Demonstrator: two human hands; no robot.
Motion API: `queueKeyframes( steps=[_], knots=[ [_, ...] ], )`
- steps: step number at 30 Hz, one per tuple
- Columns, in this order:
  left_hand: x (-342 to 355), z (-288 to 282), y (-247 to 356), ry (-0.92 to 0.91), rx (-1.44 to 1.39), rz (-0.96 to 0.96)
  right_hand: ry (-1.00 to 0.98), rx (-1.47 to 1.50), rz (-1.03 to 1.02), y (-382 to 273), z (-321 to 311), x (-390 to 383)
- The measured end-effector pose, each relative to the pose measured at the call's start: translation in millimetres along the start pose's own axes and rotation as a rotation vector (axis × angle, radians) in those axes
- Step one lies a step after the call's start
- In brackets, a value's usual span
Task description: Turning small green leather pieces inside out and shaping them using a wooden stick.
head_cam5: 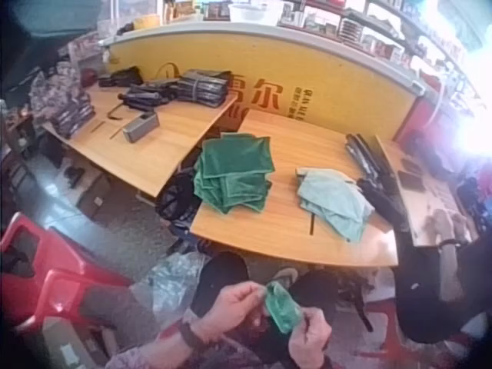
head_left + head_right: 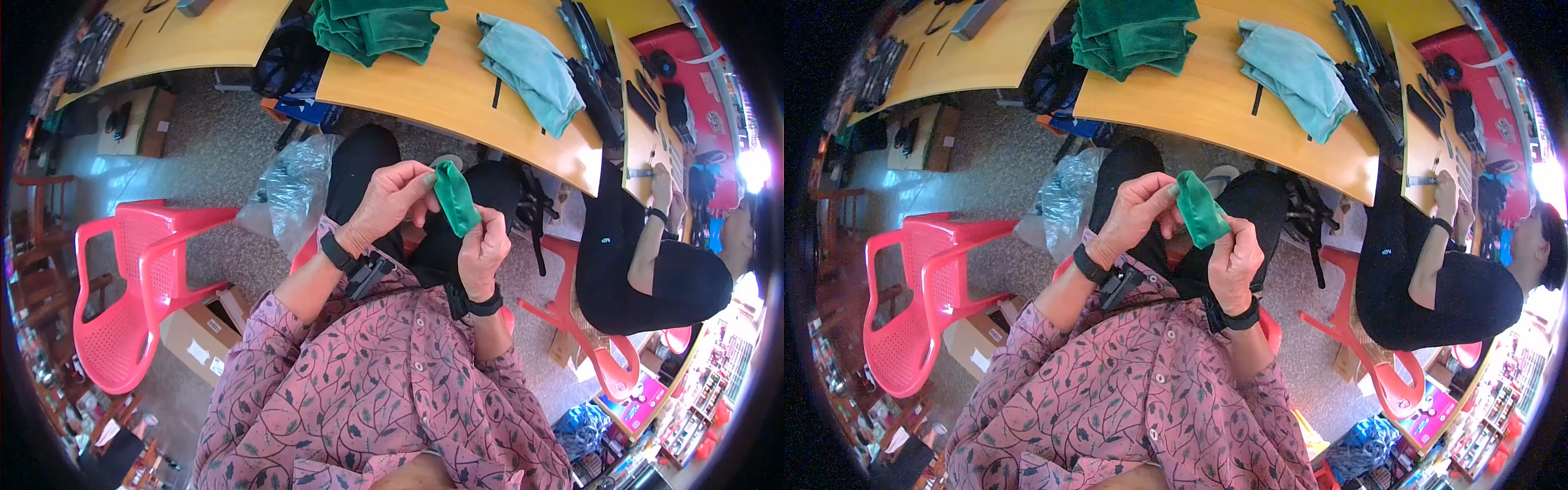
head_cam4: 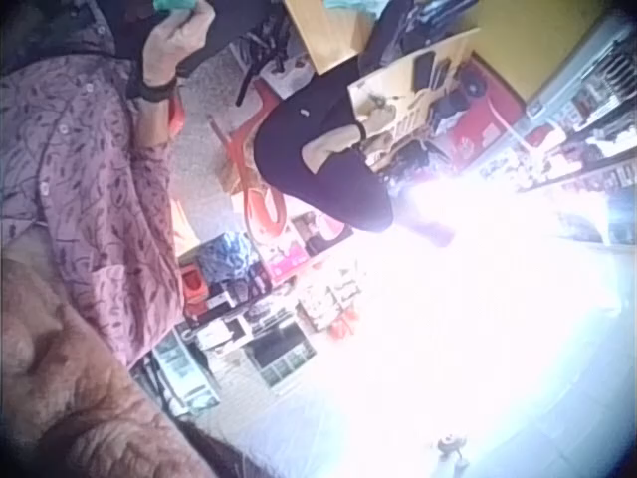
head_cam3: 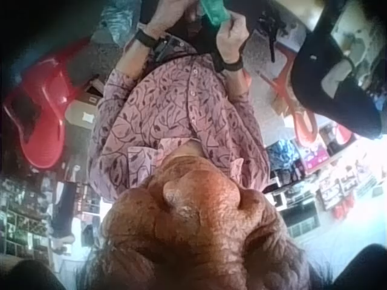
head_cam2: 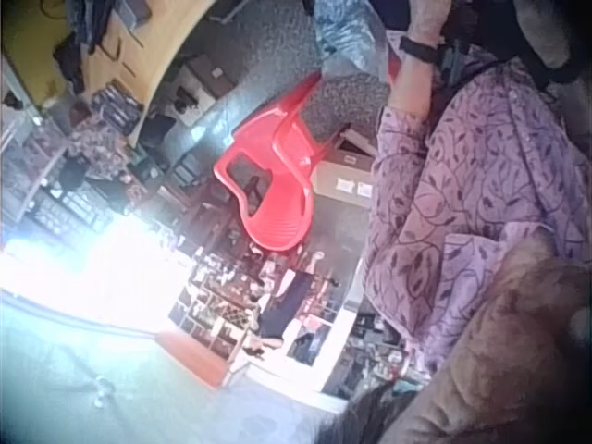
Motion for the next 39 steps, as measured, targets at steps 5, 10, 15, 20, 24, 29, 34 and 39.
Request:
queueKeyframes(
  steps=[5,10,15,20,24,29,34,39],
  knots=[
    [-0.7,1.0,0.5,0.051,0.080,0.050,0.011,0.064,0.043,3.7,2.2,-4.1],
    [0.3,-3.1,-0.3,0.078,-0.068,0.028,-0.102,0.070,0.002,-6.3,7.2,2.5],
    [-2.2,1.2,6.6,0.035,-0.046,0.067,-0.134,0.120,-0.009,-3.4,13.3,1.6],
    [0.2,-4.8,1.3,0.100,-0.046,0.058,-0.128,0.123,0.047,-1.4,15.3,-0.3],
    [2.5,-4.2,-1.0,0.079,-0.010,0.086,-0.135,0.162,0.059,-1.3,15.5,-1.1],
    [0.5,-1.5,-2.8,0.024,0.016,0.072,-0.148,0.229,0.036,-5.4,15.4,2.4],
    [-1.9,-0.2,-1.8,-0.010,0.028,0.002,-0.166,0.351,0.164,0.7,18.2,-1.2],
    [5.3,-11.2,13.1,0.215,0.401,0.438,-0.145,0.547,0.299,7.2,24.1,-6.9]
  ],
)
Point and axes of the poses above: each hand's wrist, its own x-axis towards the middle knuckle, its own z-axis out of the palm, y = z × x, the point moved 6 cm from there along x, towards the middle knuckle, and after that the axes turned 11 degrees about -z, right-handed, at the moved point
